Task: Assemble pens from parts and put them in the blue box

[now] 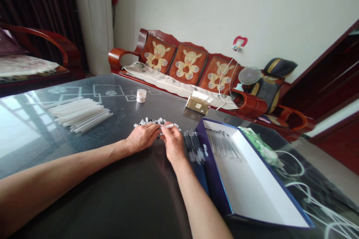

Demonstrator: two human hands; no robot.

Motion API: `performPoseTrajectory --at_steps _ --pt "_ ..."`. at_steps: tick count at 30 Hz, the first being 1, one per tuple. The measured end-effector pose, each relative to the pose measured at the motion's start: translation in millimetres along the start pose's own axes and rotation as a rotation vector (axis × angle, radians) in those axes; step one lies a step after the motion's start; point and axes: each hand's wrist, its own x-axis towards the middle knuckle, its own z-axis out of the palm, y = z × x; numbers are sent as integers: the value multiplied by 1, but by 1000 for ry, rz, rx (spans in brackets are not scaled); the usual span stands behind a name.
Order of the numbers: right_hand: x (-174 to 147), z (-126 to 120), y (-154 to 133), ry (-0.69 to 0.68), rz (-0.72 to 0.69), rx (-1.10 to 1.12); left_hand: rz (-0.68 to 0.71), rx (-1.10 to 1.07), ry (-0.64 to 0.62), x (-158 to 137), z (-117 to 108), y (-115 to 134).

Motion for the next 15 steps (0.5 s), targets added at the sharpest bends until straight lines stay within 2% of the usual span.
performPoseTrajectory --at_steps 3,5,9,12,15 --pt "0 8 2 32 -27 -61 10 -79 59 -1 2 -1" --pt "5 10 -7 86 -70 -88 10 -86 139 -1 2 -3" --pt "29 -2 -56 194 -218 -205 -34 -59 261 0 0 -5" --pt "54 -40 -103 253 -312 -498 -47 -76 228 0 2 -6" --pt "72 -104 -132 409 -289 -913 -7 -97 190 -2 3 -6"
